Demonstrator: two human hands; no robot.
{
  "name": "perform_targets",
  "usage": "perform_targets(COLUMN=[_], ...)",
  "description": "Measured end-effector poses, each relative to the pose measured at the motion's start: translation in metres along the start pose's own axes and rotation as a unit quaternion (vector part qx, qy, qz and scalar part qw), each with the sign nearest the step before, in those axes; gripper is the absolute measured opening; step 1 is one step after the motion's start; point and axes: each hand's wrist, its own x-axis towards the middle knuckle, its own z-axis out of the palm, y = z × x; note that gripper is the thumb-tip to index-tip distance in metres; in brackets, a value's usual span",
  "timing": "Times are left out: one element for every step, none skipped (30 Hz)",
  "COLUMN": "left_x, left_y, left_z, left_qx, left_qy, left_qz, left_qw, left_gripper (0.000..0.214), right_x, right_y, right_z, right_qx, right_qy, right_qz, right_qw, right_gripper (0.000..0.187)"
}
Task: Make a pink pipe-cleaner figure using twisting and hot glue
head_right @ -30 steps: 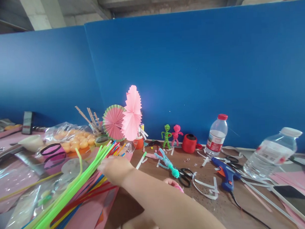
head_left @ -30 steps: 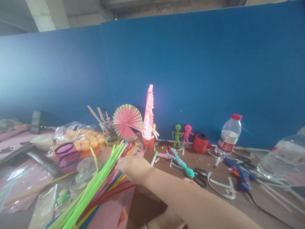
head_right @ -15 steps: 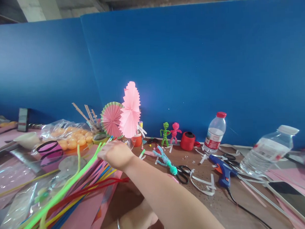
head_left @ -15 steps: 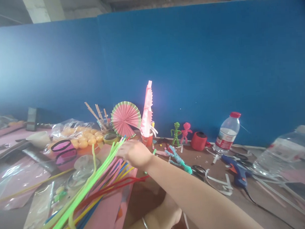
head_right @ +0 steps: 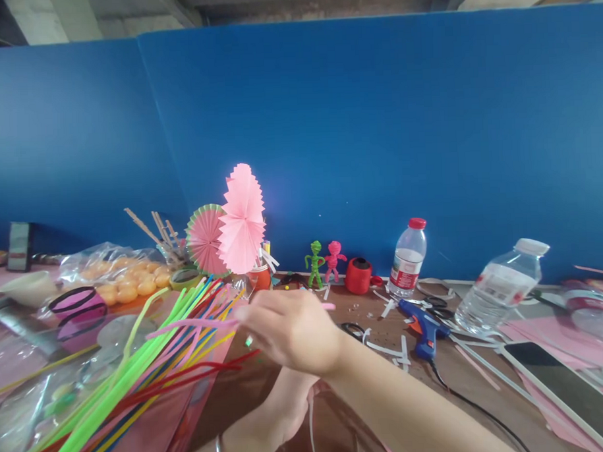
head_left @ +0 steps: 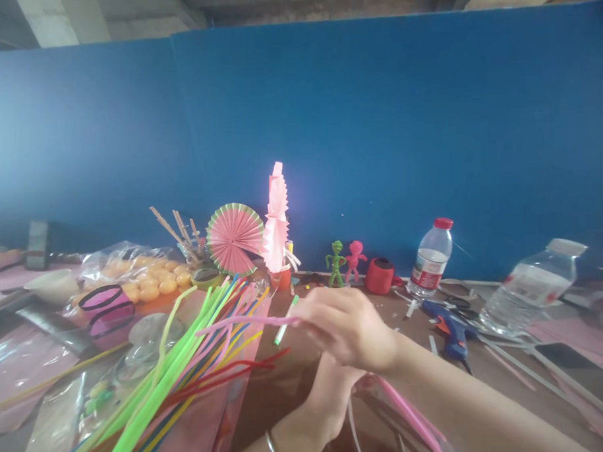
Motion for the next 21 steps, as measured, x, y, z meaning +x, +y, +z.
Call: perform_targets(left_x=[0.0, 0.001, 0.001, 0.002, 0.002, 0.003, 0.004, 0.004, 0.005, 0.005, 0.006, 0.006, 0.006, 0.006, 0.007, 0.007, 0.007, 0.006, 0.006, 0.006, 0.005], left_y=[-0.001, -0.001, -0.001, -0.001, 0.0, 0.0, 0.001, 0.001, 0.002, 0.002, 0.002, 0.002, 0.002, 0.002, 0.003, 0.003, 0.004, 0.004, 0.005, 0.006, 0.007], left_z=[-0.001, -0.002, -0.002, -0.002, -0.001, -0.001, -0.001, 0.0, -0.001, -0.001, -0.002, -0.003, -0.004, -0.004, -0.005, -0.005, -0.004, -0.004, -0.003, -0.002, -0.001], left_qx=[-0.008, -0.018, -0.028, -0.038, -0.048, -0.058, -0.067, -0.074, -0.081, -0.085, -0.089, -0.092, -0.094, -0.095, -0.096, -0.096, -0.096, -0.095, -0.092, -0.09, -0.089], left_qy=[-0.016, -0.028, -0.034, -0.036, -0.036, -0.036, -0.037, -0.038, -0.038, -0.039, -0.038, -0.036, -0.033, -0.031, -0.029, -0.028, -0.026, -0.026, -0.026, -0.027, -0.03], left_qz=[-0.005, -0.008, -0.009, -0.008, -0.006, -0.003, 0.0, 0.002, 0.005, 0.003, 0.002, 0.003, 0.003, 0.002, 0.002, 0.0, -0.001, -0.003, -0.004, -0.004, -0.004], left_qw=[1.0, 0.999, 0.999, 0.999, 0.998, 0.998, 0.997, 0.996, 0.996, 0.996, 0.995, 0.995, 0.995, 0.995, 0.995, 0.995, 0.995, 0.995, 0.995, 0.996, 0.996], left_gripper=[0.023, 0.021, 0.02, 0.019, 0.019, 0.018, 0.017, 0.017, 0.016, 0.016, 0.015, 0.014, 0.014, 0.014, 0.014, 0.015, 0.015, 0.015, 0.015, 0.013, 0.01], right_x=[-0.012, -0.026, -0.042, -0.059, -0.078, -0.097, -0.116, -0.135, -0.153, -0.169, -0.184, -0.198, -0.209, -0.218, -0.225, -0.23, -0.233, -0.232, -0.229, -0.224, -0.216], right_y=[0.002, 0.005, 0.008, 0.012, 0.016, 0.02, 0.023, 0.025, 0.025, 0.025, 0.024, 0.022, 0.02, 0.019, 0.018, 0.017, 0.016, 0.016, 0.014, 0.012, 0.008], right_z=[-0.014, -0.028, -0.042, -0.057, -0.07, -0.082, -0.093, -0.102, -0.11, -0.116, -0.12, -0.122, -0.123, -0.123, -0.121, -0.118, -0.114, -0.109, -0.103, -0.097, -0.089], right_qx=[0.022, 0.039, 0.052, 0.046, 0.045, 0.05, 0.045, 0.038, 0.028, 0.015, 0.006, 0.006, 0.004, -0.008, -0.019, -0.032, -0.052, -0.077, -0.106, -0.135, -0.149], right_qy=[0.018, 0.04, 0.045, 0.044, 0.031, 0.016, 0.027, 0.035, 0.026, 0.02, 0.01, -0.014, -0.033, -0.045, -0.07, -0.104, -0.139, -0.166, -0.18, -0.181, -0.186], right_qz=[0.043, 0.092, 0.144, 0.211, 0.267, 0.318, 0.364, 0.402, 0.434, 0.46, 0.481, 0.495, 0.505, 0.51, 0.507, 0.497, 0.476, 0.449, 0.423, 0.395, 0.372], right_qw=[0.999, 0.994, 0.987, 0.975, 0.962, 0.947, 0.93, 0.914, 0.9, 0.887, 0.877, 0.869, 0.863, 0.859, 0.859, 0.861, 0.867, 0.875, 0.882, 0.891, 0.897], right_gripper=[0.014, 0.013, 0.013, 0.013, 0.012, 0.011, 0.012, 0.011, 0.012, 0.012, 0.014, 0.016, 0.017, 0.018, 0.018, 0.02, 0.02, 0.022, 0.024, 0.028, 0.033])
